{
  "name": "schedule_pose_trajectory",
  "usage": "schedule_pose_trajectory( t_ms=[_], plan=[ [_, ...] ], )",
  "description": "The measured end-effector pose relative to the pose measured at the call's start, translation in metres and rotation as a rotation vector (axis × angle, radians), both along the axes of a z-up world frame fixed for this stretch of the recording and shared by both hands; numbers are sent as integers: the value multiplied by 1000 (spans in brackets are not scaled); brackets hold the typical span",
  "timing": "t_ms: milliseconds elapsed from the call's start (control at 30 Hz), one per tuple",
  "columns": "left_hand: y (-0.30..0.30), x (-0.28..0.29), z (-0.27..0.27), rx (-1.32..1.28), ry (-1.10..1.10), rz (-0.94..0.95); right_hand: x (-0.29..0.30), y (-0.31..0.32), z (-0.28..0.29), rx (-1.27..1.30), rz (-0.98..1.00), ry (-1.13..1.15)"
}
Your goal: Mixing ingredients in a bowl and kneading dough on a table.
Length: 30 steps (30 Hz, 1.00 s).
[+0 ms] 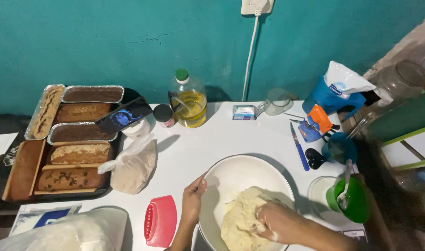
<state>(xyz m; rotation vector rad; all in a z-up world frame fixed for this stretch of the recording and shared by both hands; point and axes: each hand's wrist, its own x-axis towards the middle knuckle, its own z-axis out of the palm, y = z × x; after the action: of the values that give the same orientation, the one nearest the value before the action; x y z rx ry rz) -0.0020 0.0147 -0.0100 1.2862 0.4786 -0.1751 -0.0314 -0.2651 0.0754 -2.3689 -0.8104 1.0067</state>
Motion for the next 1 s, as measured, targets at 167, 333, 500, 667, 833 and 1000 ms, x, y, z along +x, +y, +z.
schedule_pose_trajectory(
  t_ms=[167, 333, 500, 667, 833, 1000],
  plan=[
    [-3, -2, 10, 28, 20, 1, -25, 8, -103, 28, 44, -514],
    [-6, 2, 8, 48, 95, 65, 23, 86, -56, -508, 64, -186],
    [-3, -7, 9, 181, 20, 12, 24, 62, -91, -246, 80, -175],
    [-3, -17, 47, 420, 120, -49, -5, 19, -11, 82, -129, -203],
    [-11, -48, 5, 236, -35, 23, 22, 23, -25, 94, -627, -405],
    [-15, -61, -11, -218, -5, 303, 86, 55, -112, 279, -931, 316]
  ],
)
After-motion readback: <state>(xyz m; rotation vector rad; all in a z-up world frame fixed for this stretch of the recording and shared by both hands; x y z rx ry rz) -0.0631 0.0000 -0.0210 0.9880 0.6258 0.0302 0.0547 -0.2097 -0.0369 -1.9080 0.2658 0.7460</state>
